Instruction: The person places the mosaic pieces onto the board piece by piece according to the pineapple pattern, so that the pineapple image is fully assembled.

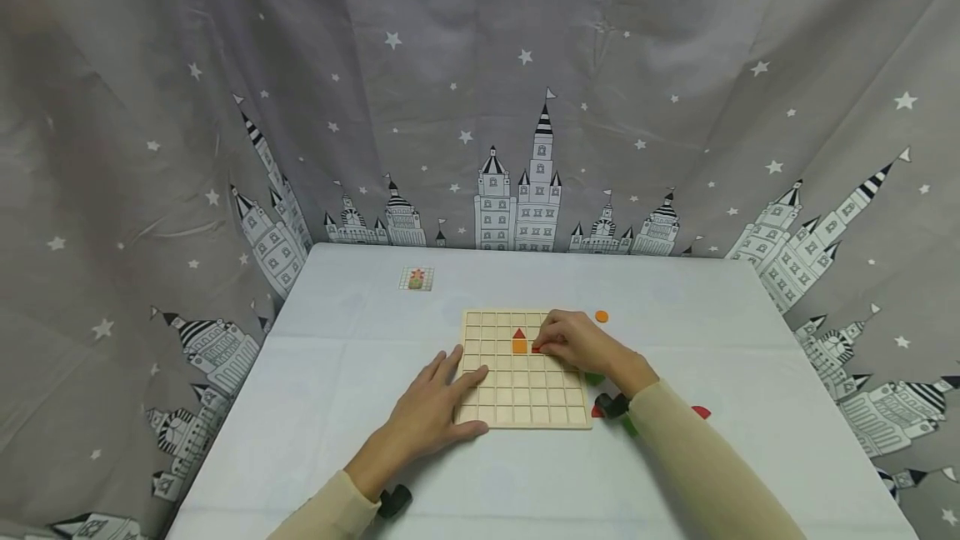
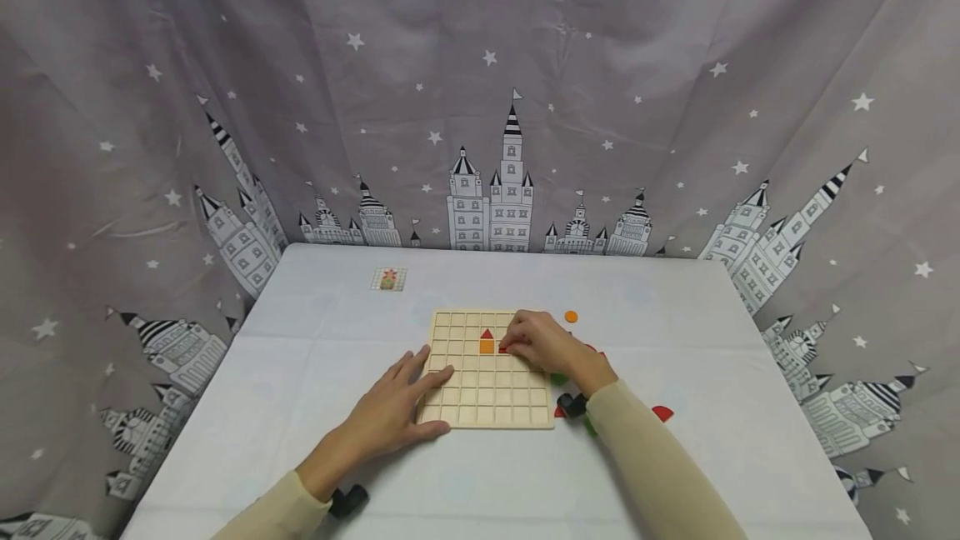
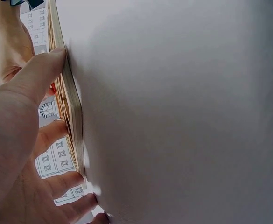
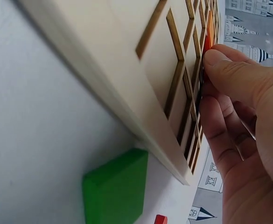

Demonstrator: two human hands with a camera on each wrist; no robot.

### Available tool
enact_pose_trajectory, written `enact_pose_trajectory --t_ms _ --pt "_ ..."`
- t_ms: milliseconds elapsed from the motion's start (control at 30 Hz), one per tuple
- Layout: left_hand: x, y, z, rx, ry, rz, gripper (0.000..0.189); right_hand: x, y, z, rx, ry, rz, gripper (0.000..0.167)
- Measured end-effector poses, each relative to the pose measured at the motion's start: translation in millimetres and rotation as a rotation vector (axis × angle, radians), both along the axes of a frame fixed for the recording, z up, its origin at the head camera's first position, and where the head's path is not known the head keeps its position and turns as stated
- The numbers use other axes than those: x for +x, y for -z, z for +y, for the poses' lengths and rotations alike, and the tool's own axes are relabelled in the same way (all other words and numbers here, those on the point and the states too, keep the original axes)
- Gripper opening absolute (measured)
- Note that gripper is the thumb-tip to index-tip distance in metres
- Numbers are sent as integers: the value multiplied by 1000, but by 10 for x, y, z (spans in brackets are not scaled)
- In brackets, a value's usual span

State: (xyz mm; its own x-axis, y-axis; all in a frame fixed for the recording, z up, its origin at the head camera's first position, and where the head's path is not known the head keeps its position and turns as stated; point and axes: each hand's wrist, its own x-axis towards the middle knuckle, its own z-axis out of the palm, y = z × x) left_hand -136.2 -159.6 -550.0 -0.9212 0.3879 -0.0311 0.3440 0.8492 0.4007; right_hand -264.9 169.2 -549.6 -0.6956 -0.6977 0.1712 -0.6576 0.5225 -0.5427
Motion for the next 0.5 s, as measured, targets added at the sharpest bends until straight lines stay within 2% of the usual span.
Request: enact_pose_trajectory --t_ms 500 --pt "-7 -18 6 -15 2 -4 88 18 6 -115 -8 20 12 12"
